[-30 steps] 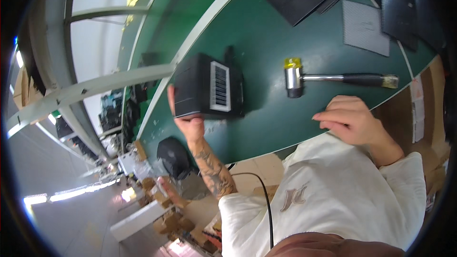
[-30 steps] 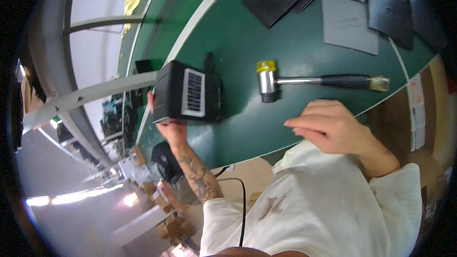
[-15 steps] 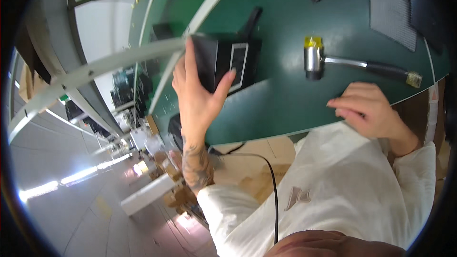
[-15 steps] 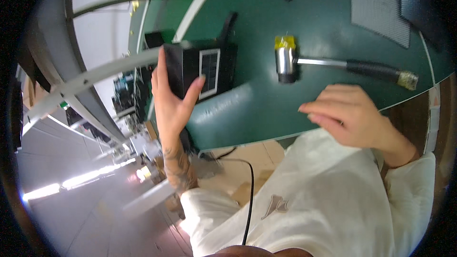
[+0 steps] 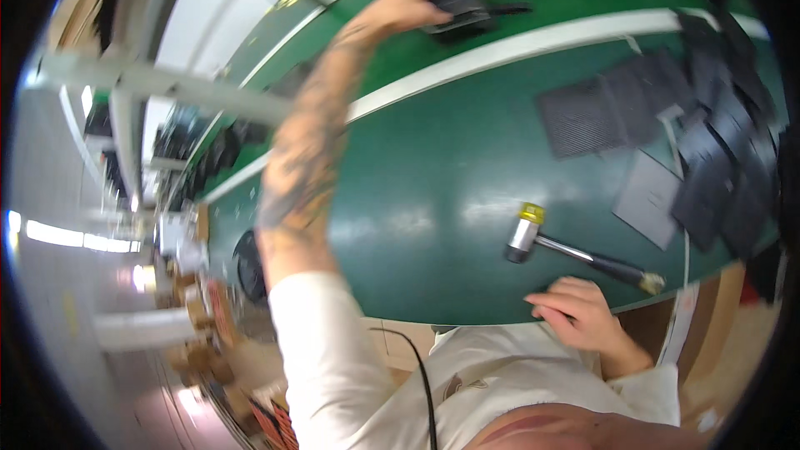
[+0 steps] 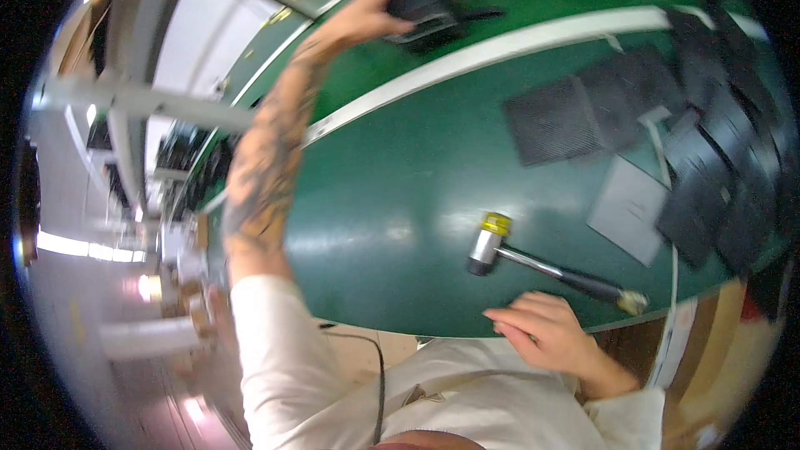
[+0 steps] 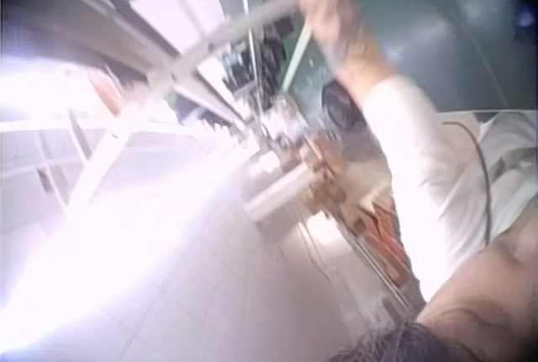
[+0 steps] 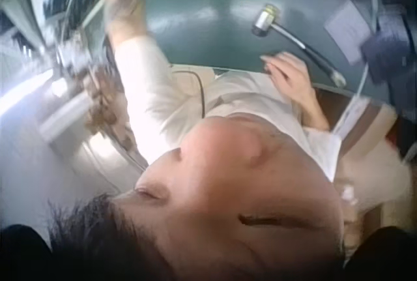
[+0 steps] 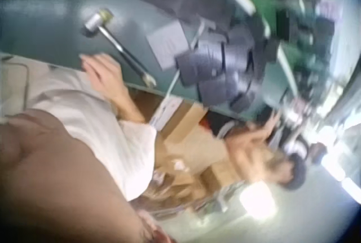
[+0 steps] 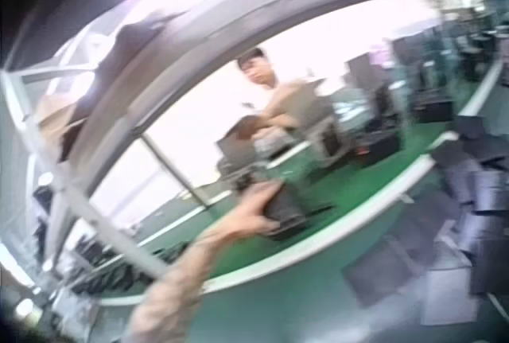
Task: The person repeatedly assembles small black speaker units by placing a mesh grille over the speaker driver and tapping it into place with a rubber mallet. They handle multiple units one at a time, flipping them to check fit and alignment, then move completed units aside on the green workbench.
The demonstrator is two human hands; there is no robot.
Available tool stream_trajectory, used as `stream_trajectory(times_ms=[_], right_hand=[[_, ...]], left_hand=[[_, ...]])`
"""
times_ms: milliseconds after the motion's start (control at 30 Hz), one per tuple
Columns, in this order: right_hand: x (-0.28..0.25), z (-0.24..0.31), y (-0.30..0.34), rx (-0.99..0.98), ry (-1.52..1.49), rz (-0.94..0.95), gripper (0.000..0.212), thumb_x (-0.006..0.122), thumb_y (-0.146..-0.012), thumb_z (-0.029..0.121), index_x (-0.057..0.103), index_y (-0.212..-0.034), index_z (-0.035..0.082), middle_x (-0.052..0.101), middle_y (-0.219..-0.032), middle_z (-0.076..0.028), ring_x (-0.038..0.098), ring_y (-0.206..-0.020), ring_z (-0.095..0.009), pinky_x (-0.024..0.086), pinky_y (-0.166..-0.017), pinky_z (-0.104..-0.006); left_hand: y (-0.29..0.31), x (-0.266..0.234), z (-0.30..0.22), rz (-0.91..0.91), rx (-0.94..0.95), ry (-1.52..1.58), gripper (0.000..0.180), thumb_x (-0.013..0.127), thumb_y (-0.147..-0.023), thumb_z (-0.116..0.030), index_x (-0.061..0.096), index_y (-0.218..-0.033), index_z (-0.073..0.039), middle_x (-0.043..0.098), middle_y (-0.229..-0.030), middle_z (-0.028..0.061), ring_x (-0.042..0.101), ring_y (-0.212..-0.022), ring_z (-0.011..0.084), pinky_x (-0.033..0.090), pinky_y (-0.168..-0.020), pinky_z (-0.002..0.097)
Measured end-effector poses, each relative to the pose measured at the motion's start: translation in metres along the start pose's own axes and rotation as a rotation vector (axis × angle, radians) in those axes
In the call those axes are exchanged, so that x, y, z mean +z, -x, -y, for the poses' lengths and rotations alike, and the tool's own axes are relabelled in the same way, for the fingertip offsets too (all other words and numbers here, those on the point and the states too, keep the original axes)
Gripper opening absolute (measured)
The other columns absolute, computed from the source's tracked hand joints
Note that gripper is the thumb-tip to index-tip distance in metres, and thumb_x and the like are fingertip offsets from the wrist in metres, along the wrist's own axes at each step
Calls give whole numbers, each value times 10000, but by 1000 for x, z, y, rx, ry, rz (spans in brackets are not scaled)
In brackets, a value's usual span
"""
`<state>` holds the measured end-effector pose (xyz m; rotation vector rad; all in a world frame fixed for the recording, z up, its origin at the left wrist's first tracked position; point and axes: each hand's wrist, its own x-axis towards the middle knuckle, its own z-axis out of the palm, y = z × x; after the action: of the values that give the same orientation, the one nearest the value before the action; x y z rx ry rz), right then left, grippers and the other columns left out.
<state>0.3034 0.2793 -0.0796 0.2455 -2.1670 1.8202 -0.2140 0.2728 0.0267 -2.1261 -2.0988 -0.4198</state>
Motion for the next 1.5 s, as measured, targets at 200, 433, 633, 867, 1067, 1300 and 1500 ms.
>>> stream_trajectory(times_ms=[200,433,633,867,1067,1300,1500], right_hand=[[-2,-1,5,85,18,-38,251,716,-816,-53,750,-1061,-5,711,-772,-74,659,-652,-244,516,-624,-344],[-3,-3,8,137,-107,-42,267,708,-814,-58,752,-1074,-9,727,-781,-72,657,-614,-218,527,-595,-322],[-7,-7,-1,59,-141,-84,255,716,-883,-16,735,-1137,-32,684,-764,-100,628,-624,-235,494,-545,-357],[0,-9,5,-40,-210,-173,280,710,-917,5,708,-1192,-46,671,-784,-123,613,-628,-239,480,-535,-357],[1,-5,7,24,-179,-129,284,693,-871,-35,738,-1151,-22,706,-754,-74,632,-603,-201,489,-542,-330],[3,-1,12,94,-136,-96,284,664,-876,-46,744,-1146,-13,727,-766,-74,664,-638,-193,501,-568,-315],[-3,2,5,117,-105,-119,245,663,-929,-22,743,-1160,-18,710,-775,-95,670,-661,-221,520,-594,-346]], left_hand=[[20,18,-19,-329,-373,204,566,728,-851,-225,620,-1376,-41,580,-1393,225,532,-1326,370,419,-1135,420],[172,-4,96,-168,-1631,-526,861,675,-827,-642,535,-1449,-62,473,-1501,245,393,-1424,461,328,-1123,635],[214,5,132,220,-1356,-366,761,657,-936,-518,486,-1485,-20,510,-1515,240,510,-1379,434,387,-1137,580],[256,-14,98,144,-570,-378,704,696,-942,-199,425,-1592,-176,261,-1653,305,277,-1527,465,236,-1235,543],[142,7,48,-92,-868,-80,1135,741,-813,-697,305,-1596,0,365,-1584,330,295,-1517,454,303,-1212,522],[156,9,106,163,-1236,-118,1418,788,-647,-796,122,-1651,-48,259,-1617,352,288,-1474,558,319,-1187,593],[122,-22,8,31,-716,156,1063,894,-748,-343,329,-1550,65,583,-1383,303,614,-1259,383,480,-1090,412]])
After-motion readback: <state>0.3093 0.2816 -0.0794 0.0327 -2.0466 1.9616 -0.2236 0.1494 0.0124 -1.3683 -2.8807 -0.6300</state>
